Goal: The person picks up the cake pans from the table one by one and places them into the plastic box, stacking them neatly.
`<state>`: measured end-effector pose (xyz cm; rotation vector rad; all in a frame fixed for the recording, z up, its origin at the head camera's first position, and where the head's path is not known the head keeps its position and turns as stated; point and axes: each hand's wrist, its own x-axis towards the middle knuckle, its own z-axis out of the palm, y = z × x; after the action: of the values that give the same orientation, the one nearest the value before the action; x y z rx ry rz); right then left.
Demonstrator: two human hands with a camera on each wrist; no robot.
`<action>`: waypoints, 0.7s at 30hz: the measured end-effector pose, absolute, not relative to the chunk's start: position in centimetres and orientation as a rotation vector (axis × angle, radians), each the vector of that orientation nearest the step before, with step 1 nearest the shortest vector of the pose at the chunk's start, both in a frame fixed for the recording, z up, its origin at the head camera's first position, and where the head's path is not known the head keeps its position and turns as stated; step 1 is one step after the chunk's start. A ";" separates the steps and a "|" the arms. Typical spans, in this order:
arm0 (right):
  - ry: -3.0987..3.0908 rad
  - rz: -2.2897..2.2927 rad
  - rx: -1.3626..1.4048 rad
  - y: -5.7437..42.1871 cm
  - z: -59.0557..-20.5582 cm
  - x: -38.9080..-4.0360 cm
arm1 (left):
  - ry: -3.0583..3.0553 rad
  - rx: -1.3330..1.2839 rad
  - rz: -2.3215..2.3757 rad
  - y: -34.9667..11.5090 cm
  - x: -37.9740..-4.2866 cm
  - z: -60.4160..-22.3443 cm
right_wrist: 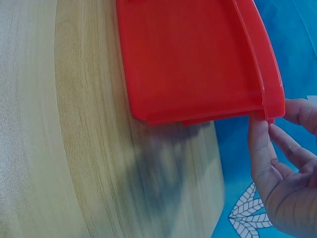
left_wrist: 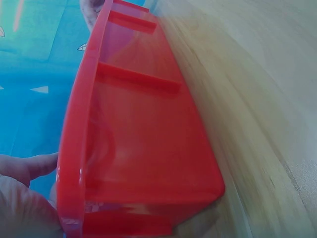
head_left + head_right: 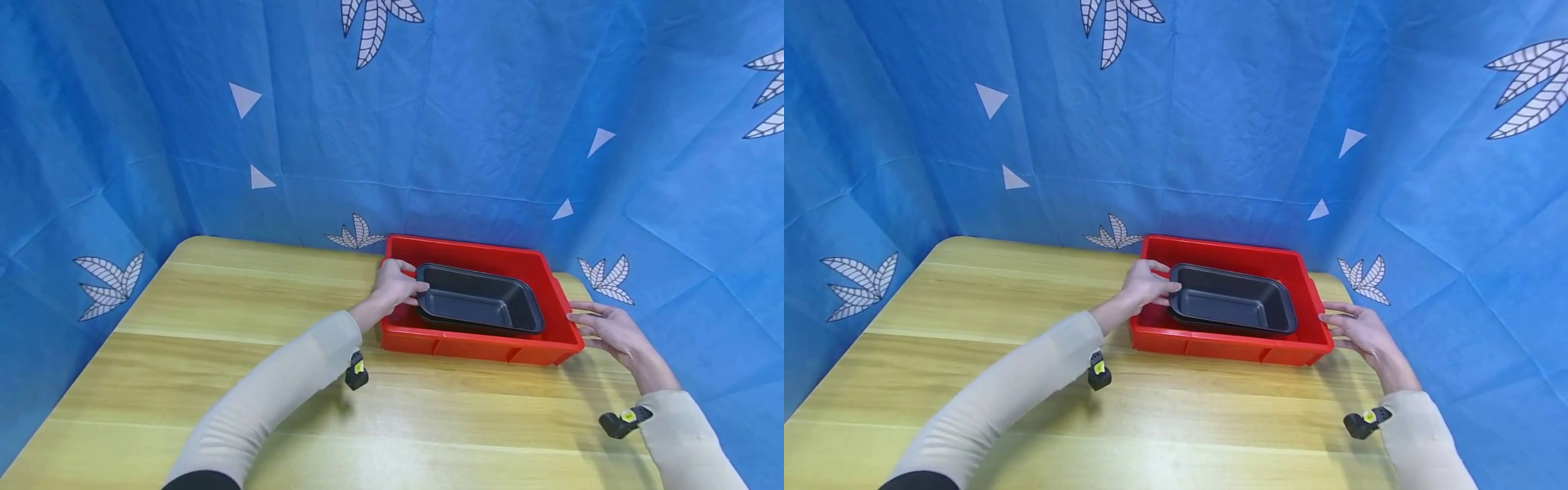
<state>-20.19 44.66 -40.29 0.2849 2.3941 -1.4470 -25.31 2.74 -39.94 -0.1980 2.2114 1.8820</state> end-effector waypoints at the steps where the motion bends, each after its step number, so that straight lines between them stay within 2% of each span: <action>1: 2.396 -1.443 0.287 44.6 -40.3 -20.1 | 2.207 -0.198 1.889 2.7 -25.3 -39.9; 21: 2.434 -1.434 0.318 44.4 -40.2 -19.2 | 2.235 -0.122 1.907 1.1 -24.4 -39.7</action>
<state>-19.20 44.36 -40.24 0.3176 2.4341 -1.4335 -24.37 1.11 -39.73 -0.1219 2.2346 1.9071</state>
